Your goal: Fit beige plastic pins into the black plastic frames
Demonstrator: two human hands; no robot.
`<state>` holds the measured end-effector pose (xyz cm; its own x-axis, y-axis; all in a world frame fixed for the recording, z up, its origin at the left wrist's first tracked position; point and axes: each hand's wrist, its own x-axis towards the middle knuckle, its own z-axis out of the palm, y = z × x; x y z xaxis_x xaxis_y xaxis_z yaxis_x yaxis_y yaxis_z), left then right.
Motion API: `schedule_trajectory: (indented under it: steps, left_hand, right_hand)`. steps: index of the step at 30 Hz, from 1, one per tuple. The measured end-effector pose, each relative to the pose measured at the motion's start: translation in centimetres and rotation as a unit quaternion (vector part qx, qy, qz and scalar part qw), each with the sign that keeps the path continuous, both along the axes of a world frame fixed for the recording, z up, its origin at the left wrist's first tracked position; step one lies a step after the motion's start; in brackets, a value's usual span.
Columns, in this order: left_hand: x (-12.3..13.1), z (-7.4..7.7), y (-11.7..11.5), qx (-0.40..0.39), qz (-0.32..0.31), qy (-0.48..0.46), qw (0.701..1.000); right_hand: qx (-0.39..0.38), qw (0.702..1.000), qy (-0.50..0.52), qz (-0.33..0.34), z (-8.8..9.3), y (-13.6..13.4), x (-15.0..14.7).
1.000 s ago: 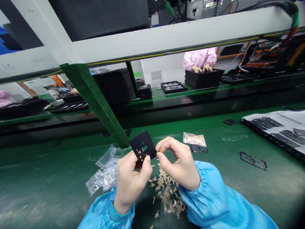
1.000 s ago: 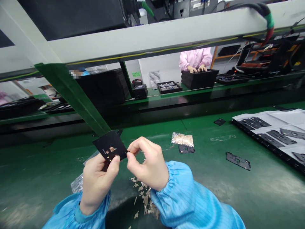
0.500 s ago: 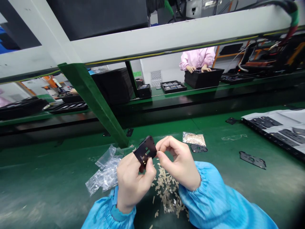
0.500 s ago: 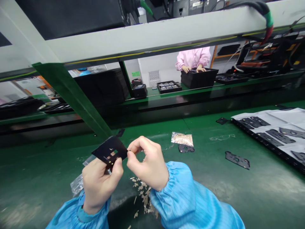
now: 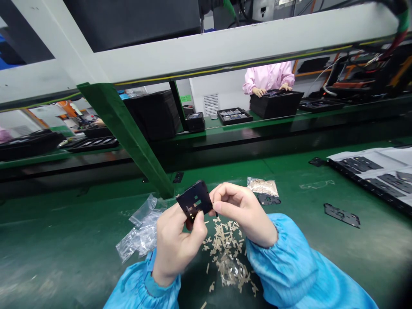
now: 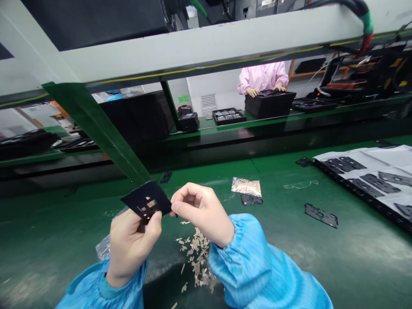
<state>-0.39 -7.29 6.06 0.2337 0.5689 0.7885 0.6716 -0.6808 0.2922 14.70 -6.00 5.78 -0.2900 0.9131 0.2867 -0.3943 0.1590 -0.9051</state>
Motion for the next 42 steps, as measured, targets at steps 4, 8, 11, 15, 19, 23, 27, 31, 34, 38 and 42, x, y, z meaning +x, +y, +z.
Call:
schedule_trajectory:
  steps: [4,8,11,15,19,23,27,31,34,38,42]
  left_hand:
    - [0.0,0.1,0.0,0.007,-0.001,0.017,1.000]
    - [-0.1,0.1,0.1,0.039,0.007,0.040,0.998]
    - [-0.2,0.1,0.2,0.045,0.009,0.040,0.998]
    - [-0.2,0.1,0.1,0.008,-0.001,0.020,1.000]
    - [-0.3,0.2,0.0,-0.021,-0.014,-0.002,1.000]
    - [-0.4,0.3,0.0,-0.069,-0.028,-0.028,0.997]
    - [-0.2,0.3,0.1,-0.090,-0.039,-0.048,0.994]
    - [-0.1,0.3,0.0,-0.111,-0.043,-0.060,0.991]
    - [-0.1,0.4,-0.1,-0.120,-0.041,-0.064,0.990]
    - [-0.2,0.3,-0.2,-0.121,-0.044,-0.068,0.989]
    - [-0.2,0.2,-0.2,-0.125,-0.042,-0.070,0.989]
  right_hand:
    - [-0.017,1.000,0.011,0.015,0.1,0.2,0.0]
    - [-0.005,1.000,-0.014,0.002,0.2,0.2,0.1]
    - [0.006,0.999,-0.031,-0.014,0.2,0.1,0.0]
    - [0.013,0.999,-0.035,-0.021,0.2,-0.1,-0.1]
    - [0.004,1.000,-0.021,-0.013,0.2,-0.1,-0.1]
    - [0.014,0.999,-0.027,-0.025,0.1,-0.2,-0.3]
    - [0.036,0.998,-0.038,-0.046,-0.2,-0.2,-0.4]
    - [0.051,0.996,-0.038,-0.057,-0.3,-0.1,-0.6]
    - [0.063,0.995,-0.042,-0.072,-0.4,-0.2,-0.8]
    - [0.073,0.992,-0.047,-0.096,-0.5,-0.4,-0.9]
    - [0.080,0.990,-0.050,-0.103,-0.6,-0.5,-1.0]
